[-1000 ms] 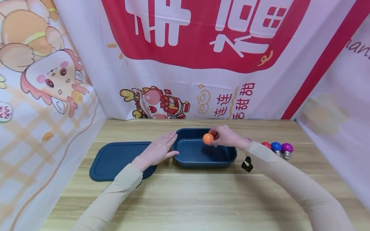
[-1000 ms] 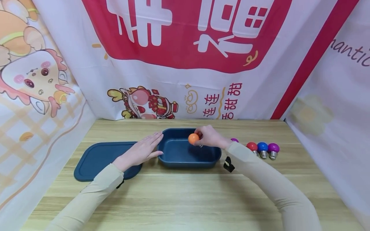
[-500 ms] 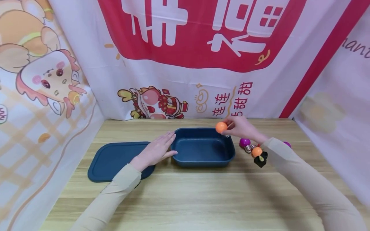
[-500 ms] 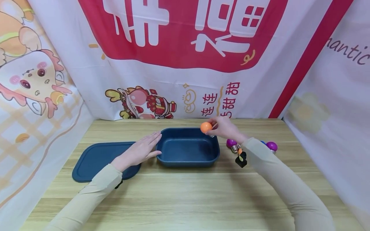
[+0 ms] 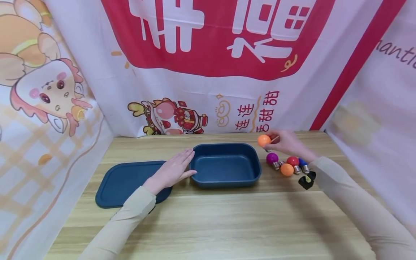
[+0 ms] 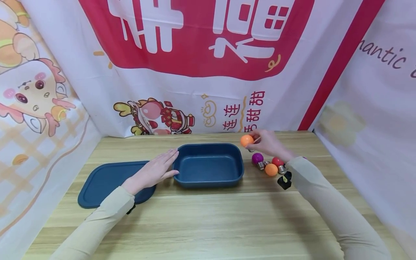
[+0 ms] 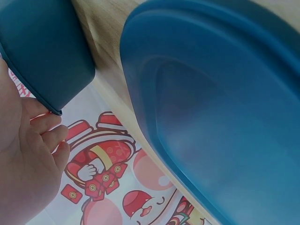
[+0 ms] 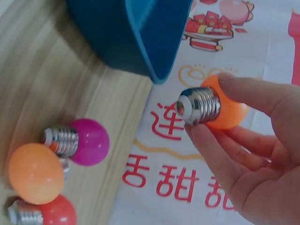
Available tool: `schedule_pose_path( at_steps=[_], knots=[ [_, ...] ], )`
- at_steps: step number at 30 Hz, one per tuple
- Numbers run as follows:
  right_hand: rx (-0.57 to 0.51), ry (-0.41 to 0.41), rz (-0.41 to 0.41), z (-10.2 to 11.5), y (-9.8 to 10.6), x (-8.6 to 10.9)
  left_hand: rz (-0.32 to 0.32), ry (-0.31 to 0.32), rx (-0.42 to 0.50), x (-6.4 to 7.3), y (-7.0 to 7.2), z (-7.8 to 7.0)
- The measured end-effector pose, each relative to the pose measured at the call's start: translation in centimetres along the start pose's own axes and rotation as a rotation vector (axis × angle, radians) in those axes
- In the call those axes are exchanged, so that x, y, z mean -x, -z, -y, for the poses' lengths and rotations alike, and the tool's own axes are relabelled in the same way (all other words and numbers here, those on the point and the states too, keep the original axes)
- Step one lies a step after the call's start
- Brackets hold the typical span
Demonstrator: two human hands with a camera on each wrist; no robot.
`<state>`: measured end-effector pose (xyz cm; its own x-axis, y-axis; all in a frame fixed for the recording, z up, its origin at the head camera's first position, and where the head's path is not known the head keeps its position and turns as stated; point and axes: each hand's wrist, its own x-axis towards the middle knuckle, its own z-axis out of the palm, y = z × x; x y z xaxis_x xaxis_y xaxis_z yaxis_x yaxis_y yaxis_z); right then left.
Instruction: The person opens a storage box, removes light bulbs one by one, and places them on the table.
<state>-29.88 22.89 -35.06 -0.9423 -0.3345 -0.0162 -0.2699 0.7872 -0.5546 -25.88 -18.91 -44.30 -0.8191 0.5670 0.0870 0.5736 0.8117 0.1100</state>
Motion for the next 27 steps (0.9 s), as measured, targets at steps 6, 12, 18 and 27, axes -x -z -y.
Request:
schedule_pose_path(
  at_steps=[6,12,18,27],
  knots=[
    [0.021,-0.066,-0.040,-1.6,0.8,0.4,-0.006,0.004,0.001,0.1,-0.1,0.2],
    [0.025,-0.150,-0.060,-3.6,1.6,1.5,-0.004,0.000,0.004,0.0,-0.3,0.3],
    [0.050,-0.183,-0.102,-6.6,2.3,3.0,-0.008,-0.004,0.008,0.0,-0.2,0.2],
    [0.104,-0.193,-0.134,-10.3,3.4,4.7,-0.043,-0.027,-0.011,0.1,-0.1,0.0]
  ],
)
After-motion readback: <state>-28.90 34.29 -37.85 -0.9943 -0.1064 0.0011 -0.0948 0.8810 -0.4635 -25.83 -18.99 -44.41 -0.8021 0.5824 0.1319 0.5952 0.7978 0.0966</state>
